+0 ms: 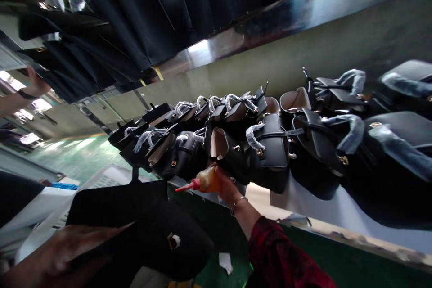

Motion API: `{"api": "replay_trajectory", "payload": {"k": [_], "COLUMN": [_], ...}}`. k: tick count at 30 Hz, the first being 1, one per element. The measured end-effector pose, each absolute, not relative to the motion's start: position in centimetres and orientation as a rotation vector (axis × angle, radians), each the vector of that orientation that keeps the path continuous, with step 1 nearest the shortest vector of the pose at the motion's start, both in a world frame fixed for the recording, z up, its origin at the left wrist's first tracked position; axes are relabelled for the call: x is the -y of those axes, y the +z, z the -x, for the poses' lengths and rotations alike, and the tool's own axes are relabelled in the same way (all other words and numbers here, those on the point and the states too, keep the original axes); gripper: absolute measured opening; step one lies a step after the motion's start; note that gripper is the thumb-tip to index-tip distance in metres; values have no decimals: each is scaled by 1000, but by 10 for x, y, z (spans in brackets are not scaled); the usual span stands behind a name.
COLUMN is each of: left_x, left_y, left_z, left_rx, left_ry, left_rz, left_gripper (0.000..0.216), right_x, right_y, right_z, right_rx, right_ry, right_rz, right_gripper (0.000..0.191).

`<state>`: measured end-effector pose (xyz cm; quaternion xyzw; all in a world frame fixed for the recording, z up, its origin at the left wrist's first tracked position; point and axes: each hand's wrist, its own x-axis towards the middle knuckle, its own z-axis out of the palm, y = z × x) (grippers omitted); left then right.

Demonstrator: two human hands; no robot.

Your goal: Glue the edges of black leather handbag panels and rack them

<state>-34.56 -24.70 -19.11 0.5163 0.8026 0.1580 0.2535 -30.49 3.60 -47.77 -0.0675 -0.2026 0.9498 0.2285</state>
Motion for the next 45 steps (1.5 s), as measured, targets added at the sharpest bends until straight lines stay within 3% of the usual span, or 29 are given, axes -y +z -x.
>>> {"api": "replay_trajectory", "payload": {"k": [6, 11, 19, 29, 32, 38, 45], "left_x": [215, 168, 70, -4, -25, -66, -56], "left_y": [-176, -160, -137, -133, -134, -150, -236], "left_z": [315, 308, 337, 369, 375, 385, 363], "left_rx": [-2097, -2028, -2089, -2313, -2432, -2705, -2725], "left_ry": [341, 382, 287, 527, 366, -179, -568], "left_rz": [-1594, -1641, -1562, -1375, -1528, -1714, -1682], "left_gripper": [49, 49, 21, 46, 49, 18, 24], "right_x": [-63, -83, -110, -116, -112, -118, -125], "right_y": [-473, -466, -460, -456, -459, -462, -466], "right_z": [269, 233, 193, 178, 177, 173, 173], "right_rx": [522, 525, 453, 399, 389, 414, 467], "right_ry": [2515, 2464, 2384, 2416, 2428, 2440, 2467], "right_rz": [253, 214, 190, 147, 137, 108, 80], "right_gripper": [52, 49, 44, 42, 40, 37, 33]}}
